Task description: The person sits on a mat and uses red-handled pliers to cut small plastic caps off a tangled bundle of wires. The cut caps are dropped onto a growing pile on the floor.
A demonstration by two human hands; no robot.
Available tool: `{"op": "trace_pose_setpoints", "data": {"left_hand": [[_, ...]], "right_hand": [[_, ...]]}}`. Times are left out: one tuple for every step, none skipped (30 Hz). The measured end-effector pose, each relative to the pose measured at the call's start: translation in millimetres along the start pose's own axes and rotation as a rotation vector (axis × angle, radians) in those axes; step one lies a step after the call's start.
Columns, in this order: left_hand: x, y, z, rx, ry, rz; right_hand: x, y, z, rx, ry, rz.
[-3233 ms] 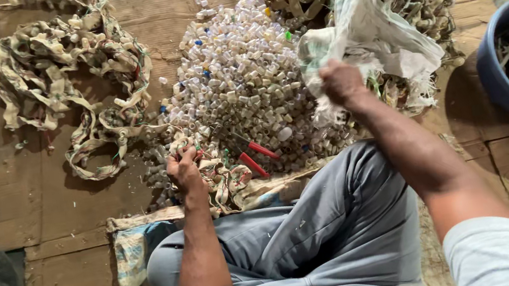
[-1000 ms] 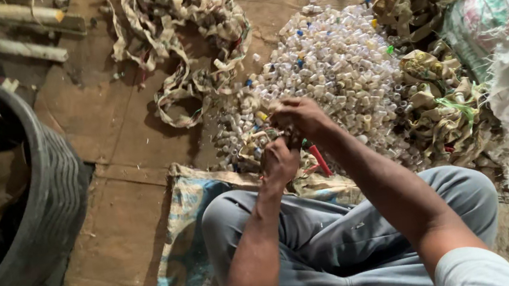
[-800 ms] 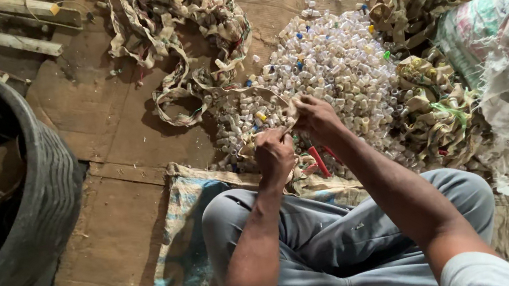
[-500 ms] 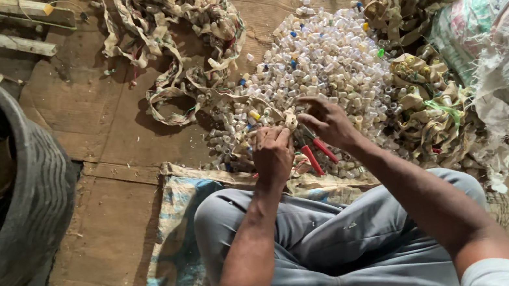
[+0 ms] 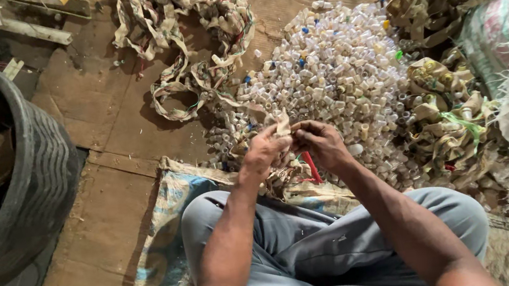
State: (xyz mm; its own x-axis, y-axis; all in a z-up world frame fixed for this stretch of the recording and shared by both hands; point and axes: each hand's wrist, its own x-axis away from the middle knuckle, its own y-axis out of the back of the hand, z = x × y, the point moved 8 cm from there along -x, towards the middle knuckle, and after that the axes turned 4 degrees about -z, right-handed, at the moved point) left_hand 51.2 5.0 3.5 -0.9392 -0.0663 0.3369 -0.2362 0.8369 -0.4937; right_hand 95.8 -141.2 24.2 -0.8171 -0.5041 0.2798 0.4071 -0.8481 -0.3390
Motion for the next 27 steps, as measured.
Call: {"op": "trace_pose_setpoints", "data": {"left_hand": [[-4.5,1.1,0.8,0.047,-0.036,0.007],[-9.9,5.3,-0.5,0.099,-0.072,-0.014],[-13.5,8.5,0.0,0.155,-0.104,-0.034],[-15.4,11.9,0.1,0.210,-0.135,-0.054],[-18.1,12.3,3.0,0.200,-0.116,-0.053],[-20.0,12.1,5.2,0.190,-0.096,-0.053],[-23.3,11.5,5.1,0.178,-0.080,-0.049],[-26.5,12.1,4.8,0.194,-0.066,-0.067],[-27.9,11.5,7.2,0.213,-0.050,-0.086],[-28.8,11.3,9.9,0.233,-0.034,-0.106],[-29.2,11.6,12.2,0.220,-0.030,-0.130],[-28.9,12.2,14.8,0.207,-0.026,-0.155],[-29.0,13.4,16.5,0.192,-0.025,-0.178],[-29.3,13.3,19.0,0.215,-0.020,-0.191],[-30.0,13.3,21.7,0.239,-0.017,-0.204],[-30.9,14.3,24.3,0.263,-0.014,-0.218],[-29.8,17.4,29.2,0.211,0.000,-0.247],[-29.1,20.6,33.9,0.159,0.014,-0.276],[-31.5,24.0,35.2,0.107,0.021,-0.304],[-35.0,23.3,35.5,0.137,0.008,-0.289],[-38.3,22.3,36.3,0.168,-0.004,-0.275],[-41.7,22.3,36.6,0.198,-0.017,-0.262],[-43.2,26.6,36.2,0.175,-0.046,-0.287],[-45.1,31.4,34.8,0.151,-0.074,-0.312],[-47.6,35.8,31.7,0.125,-0.106,-0.335],[-50.3,37.9,31.8,0.168,-0.107,-0.338],[-52.3,39.9,32.5,0.214,-0.108,-0.342]], "right_hand": [[-2.0,-1.2,1.0,0.021,-0.009,0.002],[-5.2,-2.1,1.7,0.043,-0.018,0.005],[-5.6,-0.9,0.6,0.065,-0.030,0.002],[-6.6,-1.0,-0.7,0.054,-0.027,0.000],[-9.1,-1.2,-1.1,0.046,-0.021,0.000],[-10.7,-1.6,-1.9,0.038,-0.016,0.000],[-13.4,-0.1,-1.6,0.063,0.000,-0.034],[-15.1,0.8,-1.5,0.087,0.015,-0.069],[-14.5,2.6,-2.1,0.113,0.027,-0.105],[-14.7,3.4,-1.0,0.162,0.057,-0.143],[-14.8,3.4,0.6,0.211,0.087,-0.183],[-14.0,3.2,3.0,0.260,0.117,-0.223],[-13.1,3.2,5.3,0.266,0.137,-0.259],[-11.3,3.4,7.9,0.272,0.157,-0.296],[-10.0,3.5,10.8,0.279,0.177,-0.332],[-10.3,2.4,12.1,0.308,0.173,-0.338],[-8.4,1.9,11.3,0.336,0.164,-0.346],[-6.3,1.5,9.9,0.364,0.155,-0.354],[-7.8,-0.6,10.0,0.336,0.156,-0.335],[-9.2,-2.4,9.9,0.308,0.156,-0.316],[-10.1,-3.4,9.3,0.280,0.155,-0.295],[-13.6,-4.5,8.4,0.272,0.136,-0.258],[-15.8,-3.7,7.5,0.264,0.114,-0.224],[-16.2,-2.0,6.7,0.256,0.092,-0.190],[-14.1,7.1,11.2,0.351,0.105,-0.250],[-9.6,17.5,17.0,0.445,0.117,-0.311],[-4.8,26.8,22.8,0.542,0.129,-0.369]]}}
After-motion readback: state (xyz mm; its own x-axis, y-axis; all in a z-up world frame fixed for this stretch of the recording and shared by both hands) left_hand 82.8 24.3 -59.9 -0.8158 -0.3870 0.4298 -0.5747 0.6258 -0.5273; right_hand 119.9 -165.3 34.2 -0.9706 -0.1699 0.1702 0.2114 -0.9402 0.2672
